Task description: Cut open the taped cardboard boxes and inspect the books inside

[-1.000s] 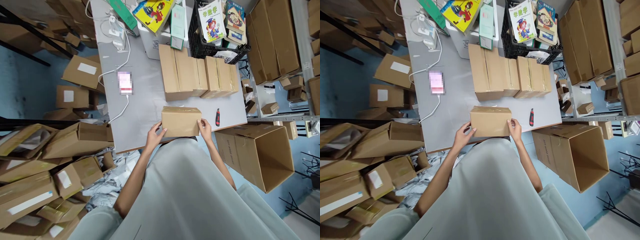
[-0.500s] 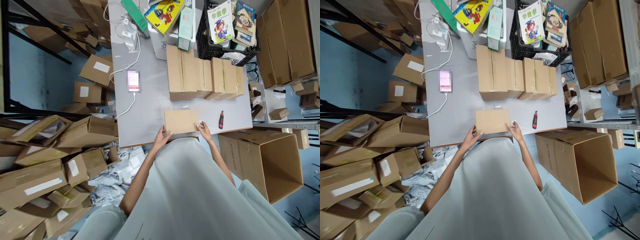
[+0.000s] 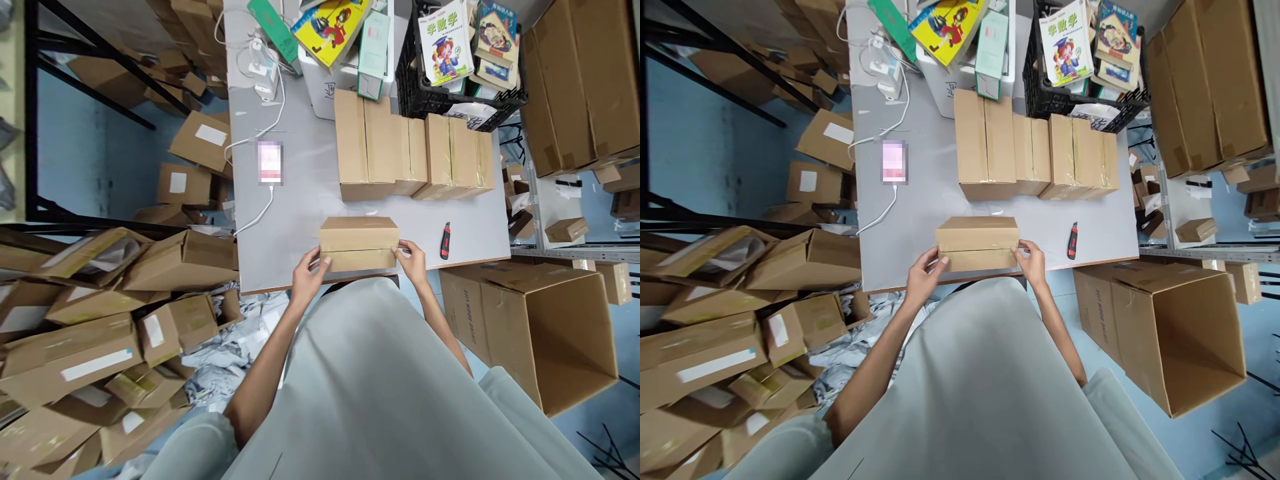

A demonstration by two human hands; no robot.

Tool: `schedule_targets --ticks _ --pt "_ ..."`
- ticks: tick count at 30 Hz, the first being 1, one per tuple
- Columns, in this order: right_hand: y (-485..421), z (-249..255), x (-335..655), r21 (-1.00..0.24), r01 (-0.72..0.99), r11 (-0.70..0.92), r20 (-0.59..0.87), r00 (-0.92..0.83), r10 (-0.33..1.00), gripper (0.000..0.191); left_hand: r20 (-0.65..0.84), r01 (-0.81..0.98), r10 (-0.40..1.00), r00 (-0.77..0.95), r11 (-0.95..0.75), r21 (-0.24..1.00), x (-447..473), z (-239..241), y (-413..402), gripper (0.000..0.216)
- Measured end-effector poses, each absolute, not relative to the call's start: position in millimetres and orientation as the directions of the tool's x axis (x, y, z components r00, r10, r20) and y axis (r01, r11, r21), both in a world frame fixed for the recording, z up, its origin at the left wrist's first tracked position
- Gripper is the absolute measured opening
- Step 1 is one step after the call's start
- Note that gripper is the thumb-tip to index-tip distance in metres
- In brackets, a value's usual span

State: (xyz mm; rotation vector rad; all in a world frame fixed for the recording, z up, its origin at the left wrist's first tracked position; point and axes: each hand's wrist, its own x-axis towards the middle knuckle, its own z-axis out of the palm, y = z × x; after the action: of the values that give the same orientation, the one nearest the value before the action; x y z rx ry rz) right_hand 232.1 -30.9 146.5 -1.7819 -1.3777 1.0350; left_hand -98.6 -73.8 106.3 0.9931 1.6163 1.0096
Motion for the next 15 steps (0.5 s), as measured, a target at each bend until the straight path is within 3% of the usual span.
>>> schedule_targets --ticks 6,11,15 --pt "-24 129 212 -0.845 0.421 -0.33 -0.259 0.219 0.941 0.047 -0.331 0.142 0.887 -0.323 0.391 0.909 -102 98 -63 0.05" --pt "-9 117 206 -0.802 0.496 -0.332 -0.244 0.235 0.941 0.046 -0.312 0.164 0.892 -0.328 0.379 0.911 -102 91 -45 0.053" --pt "-7 110 209 -0.801 0.505 -0.321 -0.244 0.214 0.946 0.059 -0.347 0.145 0.895 -0.281 0.397 0.906 -110 88 -34 0.057"
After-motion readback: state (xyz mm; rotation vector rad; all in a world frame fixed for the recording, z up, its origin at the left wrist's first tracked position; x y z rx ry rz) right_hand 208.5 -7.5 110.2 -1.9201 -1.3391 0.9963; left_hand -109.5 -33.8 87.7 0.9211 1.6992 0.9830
